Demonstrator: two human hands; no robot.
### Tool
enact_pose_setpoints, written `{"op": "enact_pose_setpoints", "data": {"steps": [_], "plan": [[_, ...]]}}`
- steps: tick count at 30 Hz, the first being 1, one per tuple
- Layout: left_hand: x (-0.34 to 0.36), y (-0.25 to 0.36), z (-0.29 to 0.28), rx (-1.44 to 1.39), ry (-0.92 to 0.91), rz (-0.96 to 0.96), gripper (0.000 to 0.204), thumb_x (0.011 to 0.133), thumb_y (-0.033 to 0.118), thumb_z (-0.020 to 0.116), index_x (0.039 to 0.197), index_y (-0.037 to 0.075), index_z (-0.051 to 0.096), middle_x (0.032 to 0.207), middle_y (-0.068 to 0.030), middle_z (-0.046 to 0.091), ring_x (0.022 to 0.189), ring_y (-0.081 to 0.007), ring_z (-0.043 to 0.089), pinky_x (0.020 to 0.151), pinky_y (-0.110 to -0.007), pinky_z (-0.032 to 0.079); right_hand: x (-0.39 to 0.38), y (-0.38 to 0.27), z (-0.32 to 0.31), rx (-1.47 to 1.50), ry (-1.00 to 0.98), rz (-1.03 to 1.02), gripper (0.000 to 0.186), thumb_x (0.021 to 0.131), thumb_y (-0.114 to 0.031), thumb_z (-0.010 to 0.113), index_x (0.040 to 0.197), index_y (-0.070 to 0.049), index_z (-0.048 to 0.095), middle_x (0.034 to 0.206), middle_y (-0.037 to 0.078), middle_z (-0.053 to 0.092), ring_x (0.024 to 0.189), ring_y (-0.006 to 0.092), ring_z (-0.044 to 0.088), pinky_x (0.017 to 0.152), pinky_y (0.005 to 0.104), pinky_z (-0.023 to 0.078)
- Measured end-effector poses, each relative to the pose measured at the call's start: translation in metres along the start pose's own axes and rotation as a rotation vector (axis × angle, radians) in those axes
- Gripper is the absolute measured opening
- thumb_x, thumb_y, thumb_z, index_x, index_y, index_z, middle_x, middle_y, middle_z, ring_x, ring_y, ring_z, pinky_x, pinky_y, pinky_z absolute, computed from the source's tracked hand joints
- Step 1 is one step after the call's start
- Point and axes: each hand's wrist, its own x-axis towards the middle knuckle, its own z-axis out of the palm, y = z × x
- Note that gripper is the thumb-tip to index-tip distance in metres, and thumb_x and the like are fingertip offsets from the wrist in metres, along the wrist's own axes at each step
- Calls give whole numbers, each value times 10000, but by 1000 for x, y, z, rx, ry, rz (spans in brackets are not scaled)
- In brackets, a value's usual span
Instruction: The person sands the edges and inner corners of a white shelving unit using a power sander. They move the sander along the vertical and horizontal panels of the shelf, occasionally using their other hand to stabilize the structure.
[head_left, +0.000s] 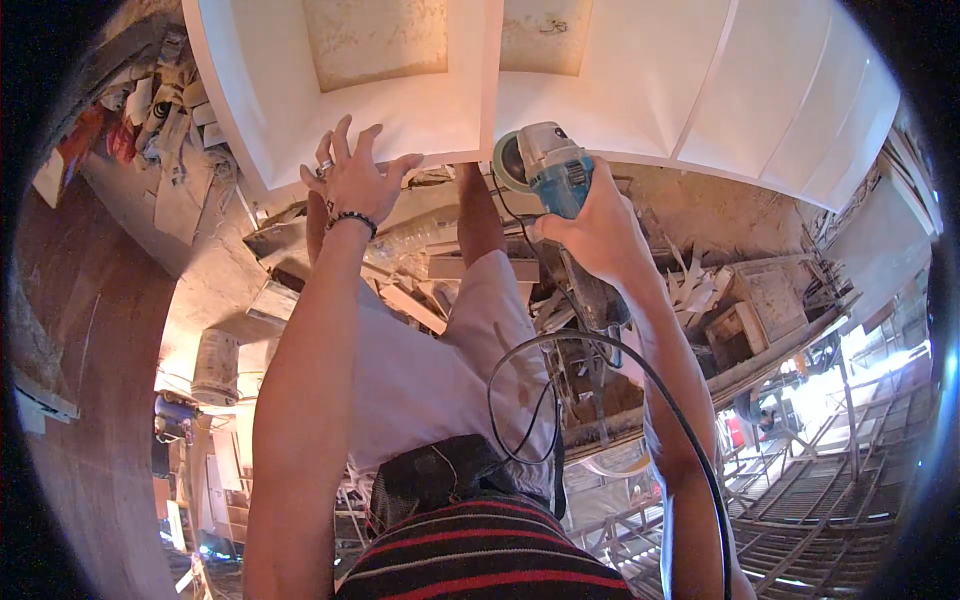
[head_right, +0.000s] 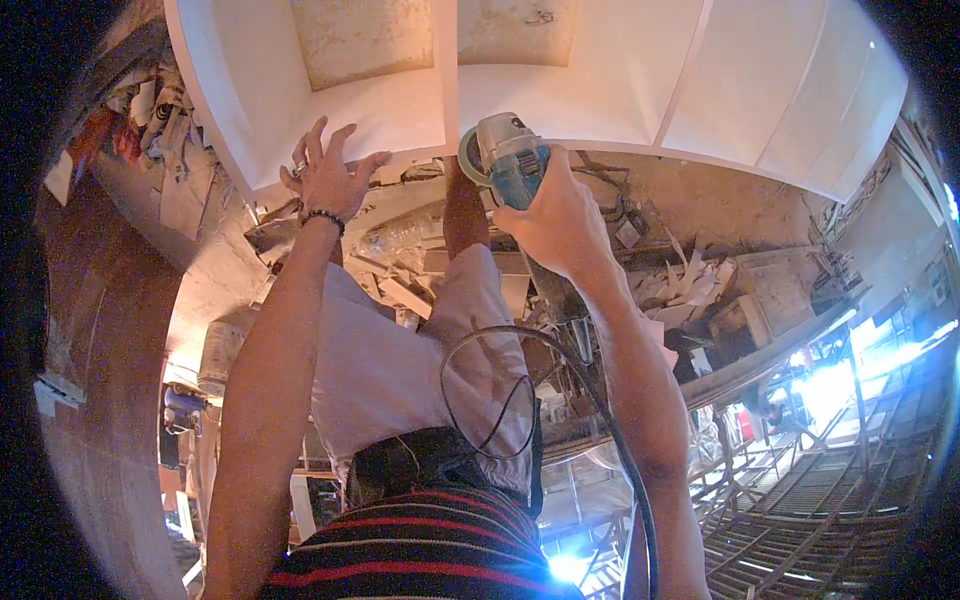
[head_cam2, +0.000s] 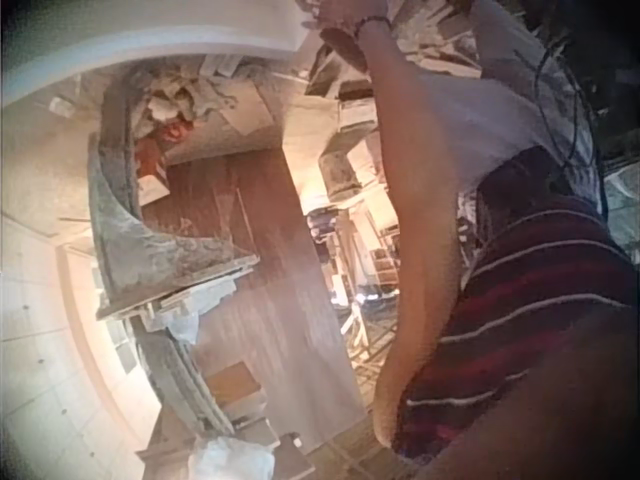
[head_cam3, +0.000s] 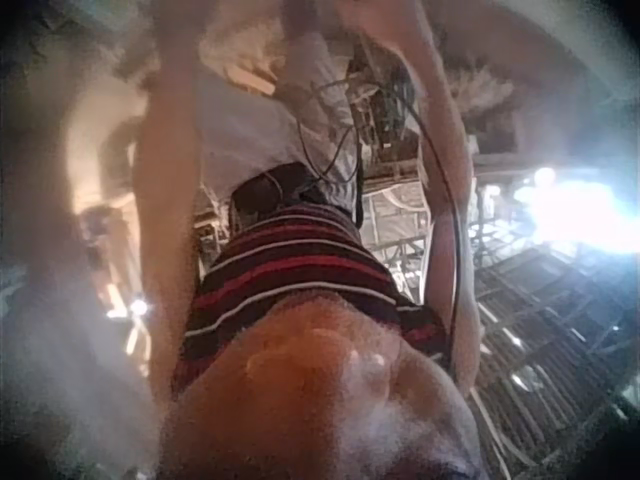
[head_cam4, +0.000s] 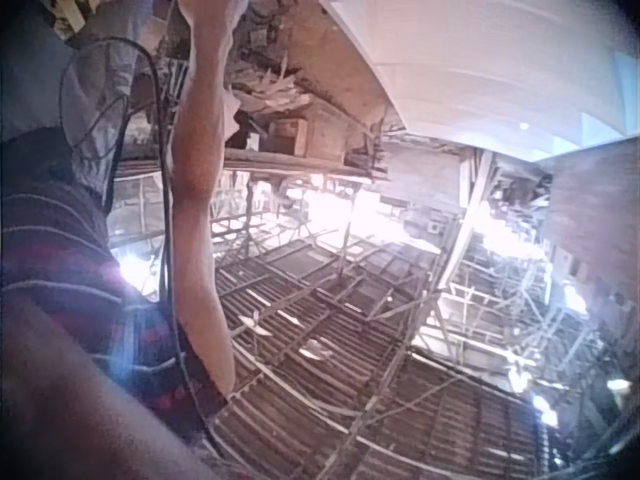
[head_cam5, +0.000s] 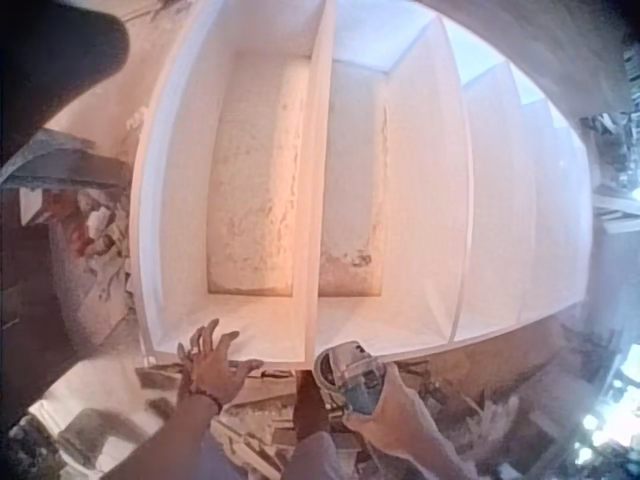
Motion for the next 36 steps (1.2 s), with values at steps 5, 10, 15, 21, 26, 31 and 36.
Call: {"op": "enact_pose_setpoints", "data": {"steps": [5, 10, 15, 21, 26, 31, 36], "plan": [[-1, 4, -2, 20, 15, -6, 784, 797, 728, 717, 1435, 287, 604, 1680, 0, 251, 1534, -296, 311, 1190, -762, 49, -1, -3, -4, 27, 6, -19, 789, 760, -282, 824, 1356, 31, 412, 1100, 346, 697, 1079, 521, 673, 933, 550, 528], [0, 3, 0, -18, -22, -1, 791, 803, 735, 709, 1440, 279, 600, 1690, -1, 241, 1532, -303, 322, 1190, -761, 45, 0, 0, -5, 40, -19, 1, 783, 761, -283, 826, 1351, 27, 416, 1097, 338, 701, 1082, 518, 675, 938, 549, 526], [0, 1, 1, 50, 2, 6, 810, 821, 748, 682, 1472, 282, 559, 1684, -25, 247, 1499, -303, 385, 1187, -753, 55, 6, 7, -2, 0, 5, -37, 781, 748, -285, 836, 1339, 26, 429, 1074, 323, 710, 1066, 499, 687, 915, 537, 536], [-12, 13, -1, -37, 179, 129, 731, 875, 519, 764, 1497, 229, 515, 1654, -78, 334, 1483, -304, 401, 1181, -706, 177, 5, 22, -22, 78, -2, 40, 789, 733, -276, 829, 1344, 35, 437, 1122, 330, 697, 1088, 502, 680, 925, 537, 535], [-37, 81, 21, -275, 114, 567, 703, 893, 295, 754, 1527, 201, 465, 1580, -73, 473, 1363, -303, 537, 1155, -546, 354, 11, 61, -46, 34, 36, 118, 801, 723, -277, 835, 1360, 19, 451, 1152, 297, 701, 1103, 455, 692, 939, 505, 535], [-46, 115, 32, -157, -117, 471, 681, 902, 188, 712, 1530, 193, 446, 1571, -31, 496, 1150, -324, 683, 1072, -527, 457, 14, 84, -68, 77, 121, 116, 762, 731, -279, 843, 1347, 4, 494, 1153, 254, 703, 1098, 422, 693, 965, 476, 523], [-58, 107, 10, -364, -275, 508, 654, 885, 125, 720, 1492, 147, 480, 1467, -75, 557, 1103, -381, 671, 960, -509, 534, 12, 79, -62, 42, 77, 138, 763, 737, -282, 832, 1345, 9, 476, 1145, 281, 702, 1106, 439, 692, 957, 487, 530]]}}
